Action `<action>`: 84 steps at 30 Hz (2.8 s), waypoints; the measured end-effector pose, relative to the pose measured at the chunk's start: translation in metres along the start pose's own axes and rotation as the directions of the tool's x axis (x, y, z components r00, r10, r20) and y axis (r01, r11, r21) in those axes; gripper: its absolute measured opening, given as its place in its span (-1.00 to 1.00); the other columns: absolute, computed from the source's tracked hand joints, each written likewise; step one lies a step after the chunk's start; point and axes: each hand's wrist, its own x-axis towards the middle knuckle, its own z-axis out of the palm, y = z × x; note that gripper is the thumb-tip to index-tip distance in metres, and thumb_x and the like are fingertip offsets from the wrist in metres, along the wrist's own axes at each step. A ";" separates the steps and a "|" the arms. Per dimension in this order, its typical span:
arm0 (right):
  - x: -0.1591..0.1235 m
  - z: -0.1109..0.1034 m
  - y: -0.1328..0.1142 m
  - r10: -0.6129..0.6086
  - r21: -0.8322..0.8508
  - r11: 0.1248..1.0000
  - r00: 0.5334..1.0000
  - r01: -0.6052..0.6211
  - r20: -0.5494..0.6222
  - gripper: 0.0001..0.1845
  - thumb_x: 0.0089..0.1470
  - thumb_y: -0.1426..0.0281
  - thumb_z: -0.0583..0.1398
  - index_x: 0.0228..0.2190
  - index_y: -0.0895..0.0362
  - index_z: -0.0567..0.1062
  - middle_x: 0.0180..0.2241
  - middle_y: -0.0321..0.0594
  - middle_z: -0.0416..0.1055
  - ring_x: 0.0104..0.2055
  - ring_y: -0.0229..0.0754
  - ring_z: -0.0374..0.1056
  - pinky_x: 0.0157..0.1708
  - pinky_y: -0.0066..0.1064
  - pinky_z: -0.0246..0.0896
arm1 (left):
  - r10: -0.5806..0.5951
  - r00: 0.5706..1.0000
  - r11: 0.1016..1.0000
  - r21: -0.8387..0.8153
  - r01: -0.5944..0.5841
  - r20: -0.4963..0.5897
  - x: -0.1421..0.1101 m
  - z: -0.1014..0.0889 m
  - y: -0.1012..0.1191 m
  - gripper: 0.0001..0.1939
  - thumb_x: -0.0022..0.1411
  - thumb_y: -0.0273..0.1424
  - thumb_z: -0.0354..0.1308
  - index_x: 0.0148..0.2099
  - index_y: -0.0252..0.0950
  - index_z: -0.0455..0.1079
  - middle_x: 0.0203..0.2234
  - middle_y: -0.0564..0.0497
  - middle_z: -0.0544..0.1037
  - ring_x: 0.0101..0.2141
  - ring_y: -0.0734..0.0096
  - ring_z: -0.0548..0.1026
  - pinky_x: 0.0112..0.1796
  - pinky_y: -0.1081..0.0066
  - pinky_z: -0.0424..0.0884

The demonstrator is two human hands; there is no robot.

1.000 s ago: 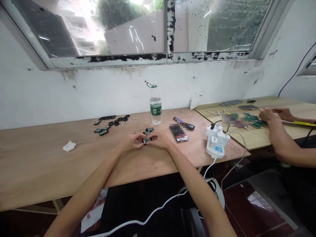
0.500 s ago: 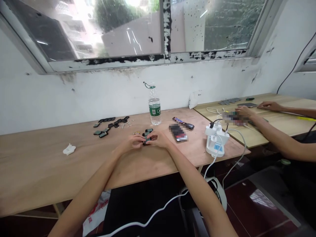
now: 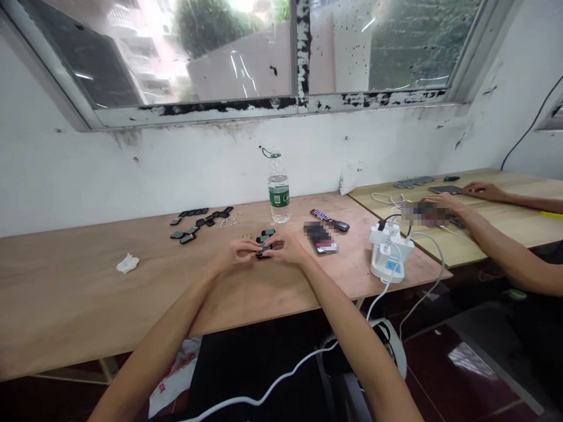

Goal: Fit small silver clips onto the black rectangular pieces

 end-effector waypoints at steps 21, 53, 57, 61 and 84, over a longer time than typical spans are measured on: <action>-0.008 -0.001 -0.014 0.018 -0.104 0.995 0.998 -0.011 0.067 -0.52 -0.11 0.02 0.53 -0.28 0.12 0.72 -0.12 -0.05 0.65 -0.18 -0.05 0.57 -0.16 -0.24 0.52 | -0.275 0.912 0.961 -0.109 0.254 -0.305 -0.002 -0.018 -0.021 -0.61 0.40 -0.08 0.24 -0.01 -0.26 0.68 -0.15 -0.14 0.67 -0.19 0.23 0.63 -0.14 0.30 0.59; -0.012 0.002 -0.028 0.017 -0.453 0.888 0.977 0.084 0.214 -0.64 0.24 0.07 0.33 -0.34 0.12 0.67 -0.31 -0.16 0.53 -0.36 -0.18 0.36 -0.33 -0.34 0.32 | -0.562 0.825 0.787 0.263 0.558 -0.066 -0.021 -0.048 -0.029 -0.73 -0.06 -0.21 0.49 -0.44 -0.25 0.53 -0.53 0.00 0.61 -0.45 0.24 0.54 -0.44 0.37 0.34; -0.012 0.002 -0.035 -0.053 -0.425 0.896 0.981 0.128 0.184 -0.58 0.34 0.09 0.22 -0.38 0.14 0.63 -0.26 -0.12 0.51 -0.32 -0.17 0.37 -0.28 -0.31 0.34 | -0.562 0.823 0.789 0.245 0.563 -0.079 -0.021 -0.051 -0.027 -0.76 -0.07 -0.24 0.47 -0.43 -0.25 0.52 -0.51 -0.02 0.62 -0.45 0.23 0.54 -0.44 0.36 0.35; -0.012 0.003 -0.032 -0.060 -0.394 0.913 0.990 0.106 0.126 -0.63 0.32 0.09 0.22 -0.34 0.12 0.61 -0.26 -0.12 0.52 -0.31 -0.14 0.40 -0.28 -0.28 0.37 | -0.415 0.899 0.887 0.157 0.434 -0.140 -0.016 -0.047 -0.013 -0.79 0.08 -0.23 0.38 -0.30 -0.25 0.58 -0.34 -0.04 0.68 -0.36 0.26 0.56 -0.31 0.34 0.43; -0.015 0.002 -0.027 -0.006 -0.349 0.936 0.997 0.032 0.074 -0.66 0.07 0.24 0.44 -0.11 0.08 0.71 -0.08 -0.09 0.68 -0.08 0.03 0.61 0.02 -0.13 0.56 | -0.002 1.000 1.000 -0.007 0.002 -0.016 -0.004 0.002 -0.001 -0.82 0.24 -0.28 0.34 -0.17 -0.22 0.69 -0.13 -0.14 0.73 -0.13 0.19 0.68 -0.02 0.27 0.58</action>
